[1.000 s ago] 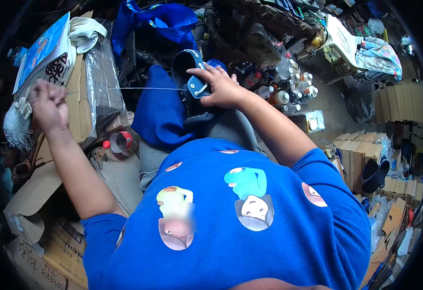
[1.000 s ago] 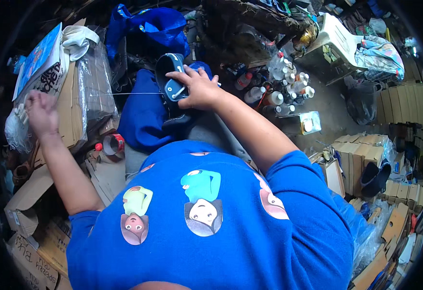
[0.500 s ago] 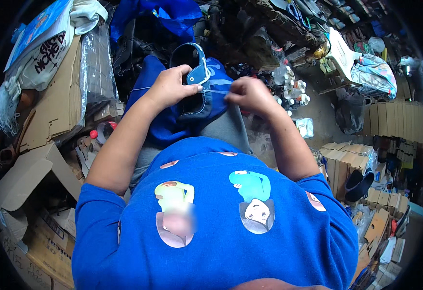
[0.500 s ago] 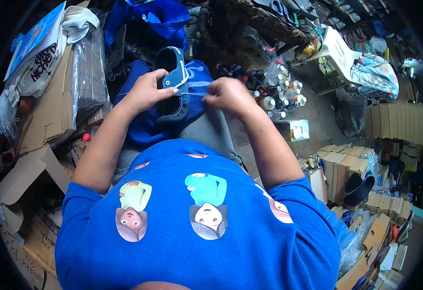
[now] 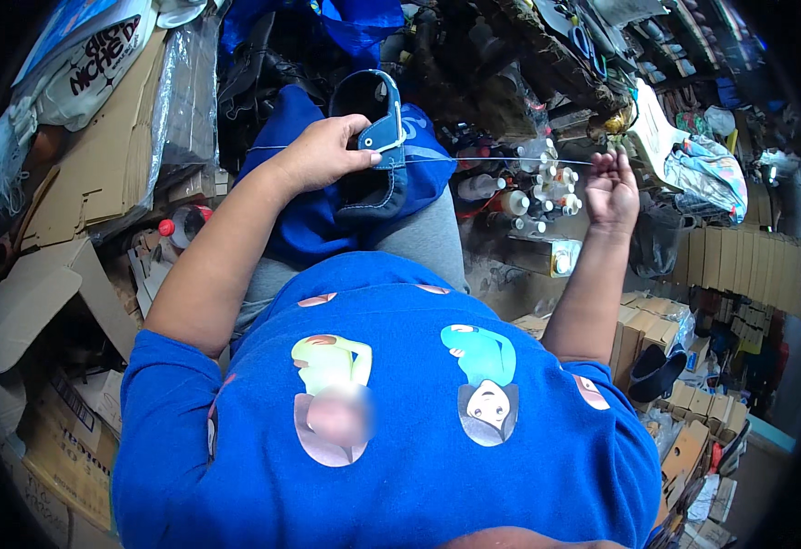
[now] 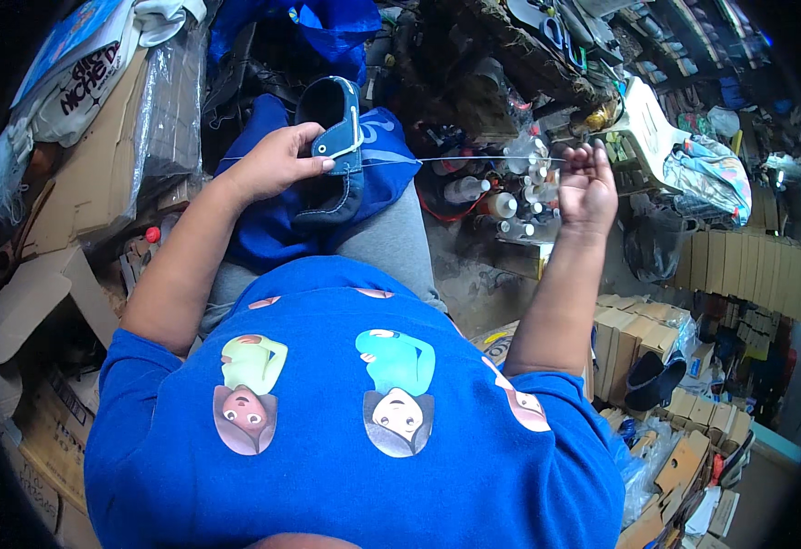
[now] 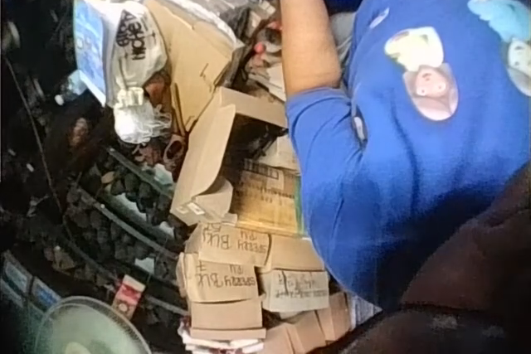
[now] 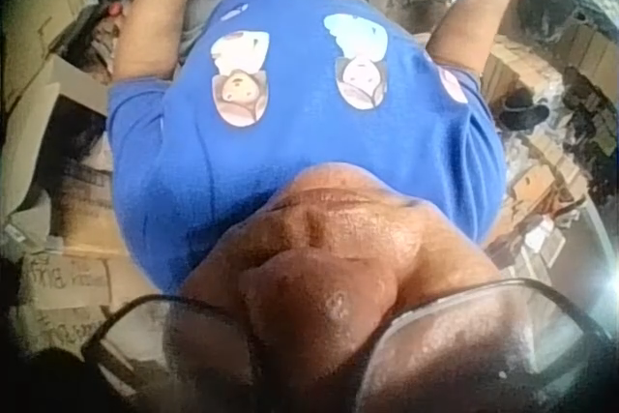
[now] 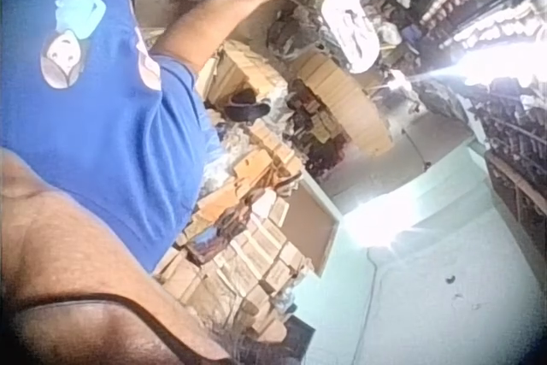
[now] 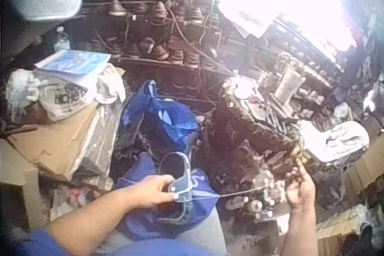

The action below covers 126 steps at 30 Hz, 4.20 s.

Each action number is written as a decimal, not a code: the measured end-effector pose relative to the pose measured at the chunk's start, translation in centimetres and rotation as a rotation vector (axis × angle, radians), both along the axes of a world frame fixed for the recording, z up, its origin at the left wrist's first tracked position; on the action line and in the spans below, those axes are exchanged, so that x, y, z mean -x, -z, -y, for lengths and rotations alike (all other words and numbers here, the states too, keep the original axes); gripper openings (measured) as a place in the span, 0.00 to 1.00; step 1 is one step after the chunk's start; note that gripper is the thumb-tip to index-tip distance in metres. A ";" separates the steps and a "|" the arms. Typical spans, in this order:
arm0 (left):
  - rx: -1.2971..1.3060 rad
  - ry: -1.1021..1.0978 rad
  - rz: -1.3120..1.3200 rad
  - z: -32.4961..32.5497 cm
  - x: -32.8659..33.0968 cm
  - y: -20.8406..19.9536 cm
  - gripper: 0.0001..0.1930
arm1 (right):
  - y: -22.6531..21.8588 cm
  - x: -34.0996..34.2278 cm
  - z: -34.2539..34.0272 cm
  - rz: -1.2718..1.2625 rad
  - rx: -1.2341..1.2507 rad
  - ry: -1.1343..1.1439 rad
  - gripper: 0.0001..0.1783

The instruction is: The recorder is sewing a shoe upper by hand using a needle and thread.

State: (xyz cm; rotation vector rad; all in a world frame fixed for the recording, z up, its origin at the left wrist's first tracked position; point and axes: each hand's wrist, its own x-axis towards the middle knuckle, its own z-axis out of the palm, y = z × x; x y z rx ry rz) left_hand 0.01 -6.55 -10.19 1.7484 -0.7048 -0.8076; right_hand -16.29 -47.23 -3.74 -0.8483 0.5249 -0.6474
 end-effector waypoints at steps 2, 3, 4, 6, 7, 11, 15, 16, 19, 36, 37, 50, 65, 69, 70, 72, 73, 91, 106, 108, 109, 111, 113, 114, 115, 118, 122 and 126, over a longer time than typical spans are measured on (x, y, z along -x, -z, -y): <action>-0.011 -0.008 0.016 0.0 0.1 0.0 0.14 | -0.5 1.3 2.1 -0.015 0.035 0.046 0.08; -0.012 -0.009 0.015 0.0 0.1 0.0 0.14 | -1.4 1.6 1.7 0.010 0.054 0.036 0.07; 0.001 -0.019 0.009 -0.1 0.2 0.0 0.15 | -1.8 1.6 1.2 -0.041 0.117 0.160 0.09; 0.016 -0.027 0.005 -0.2 0.2 0.0 0.15 | -2.1 1.1 -1.0 -0.146 0.344 0.175 0.11; -0.005 -0.039 0.024 -0.2 0.2 0.2 0.14 | -2.2 0.4 -3.3 -0.189 0.454 0.072 0.14; -0.016 -0.018 -0.037 -0.5 0.3 -0.7 0.11 | -0.1 -1.9 -13.8 -0.372 0.834 -0.434 0.14; 0.060 -0.001 -0.097 -0.7 0.5 -1.2 0.10 | 2.5 -3.1 -19.2 -0.372 1.149 -0.707 0.10; 0.054 -0.004 -0.083 -0.7 0.5 -1.2 0.10 | 2.5 -3.4 -19.7 -0.388 1.273 -0.746 0.11; 0.045 -0.014 -0.060 -0.8 0.6 -1.1 0.10 | 2.9 -3.8 -20.2 -0.444 1.276 -0.766 0.12; 0.156 0.046 0.144 -1.6 0.8 -1.6 0.23 | 1.9 -4.3 -20.3 -0.516 1.328 -0.811 0.12; 0.164 0.059 0.153 -1.6 0.8 -1.4 0.23 | 2.1 -4.4 -20.5 -0.506 1.282 -0.824 0.11; 0.152 -0.005 0.409 -0.3 1.3 -1.5 0.15 | 4.2 -5.7 -21.6 -0.512 1.168 -0.774 0.10; -0.021 -0.175 1.008 -5.4 -0.8 -2.2 0.05 | 2.7 -6.5 -19.8 -0.462 1.140 -0.815 0.31; -0.196 -0.537 0.834 -14.6 -4.2 -3.3 0.07 | 2.9 -6.0 -19.0 -0.376 0.860 -0.875 0.32; -0.108 -0.739 0.717 -17.4 -4.9 -3.6 0.06 | 3.1 -6.1 -19.0 -0.373 0.859 -0.876 0.32; -0.454 -0.904 0.960 -22.3 -5.8 -6.6 0.06 | 3.5 -6.3 -19.0 -0.381 0.973 -0.871 0.32; -0.460 -0.908 0.964 -23.5 -5.9 -7.3 0.06 | 3.4 -6.4 -19.2 -0.373 0.971 -0.875 0.32; 0.196 -0.058 0.622 -3.2 3.0 -14.5 0.11 | -4.4 -5.7 -24.1 0.041 1.405 -0.703 0.13; -0.069 0.151 0.286 -5.2 4.4 -18.0 0.08 | -7.9 -6.8 -23.2 -0.183 1.502 -1.123 0.12; -0.041 0.137 0.390 -5.4 4.2 -19.5 0.07 | -9.0 -6.5 -23.6 -0.057 1.521 -1.186 0.13; -0.017 0.119 0.491 -5.5 4.2 -19.7 0.07 | -10.3 -6.3 -23.5 -0.074 1.582 -1.247 0.12; 0.078 0.110 0.534 -5.1 3.9 -19.1 0.06 | -11.9 -5.4 -22.6 -0.218 1.617 -1.326 0.09; 0.162 0.112 0.589 -4.3 3.2 -18.1 0.07 | -11.9 -4.3 -21.1 -0.221 1.954 -1.066 0.07; 0.169 0.113 0.586 -3.4 2.8 -17.5 0.07 | -11.6 -3.6 -20.6 -0.280 2.056 -0.923 0.06; 0.173 0.114 0.569 -2.7 2.4 -16.7 0.08 | -11.2 -3.5 -20.6 -0.284 2.060 -0.928 0.06; 0.213 0.119 0.543 0.0 1.5 -13.8 0.11 | -10.1 -3.4 -20.7 -0.018 2.272 -0.448 0.08; 0.272 0.113 0.472 2.4 1.0 -11.7 0.11 | -8.4 -4.6 -21.1 0.163 2.184 -0.256 0.09; 0.226 0.095 0.285 0.9 0.0 -11.3 0.09 | -7.5 -4.8 -21.3 0.150 1.969 -0.271 0.07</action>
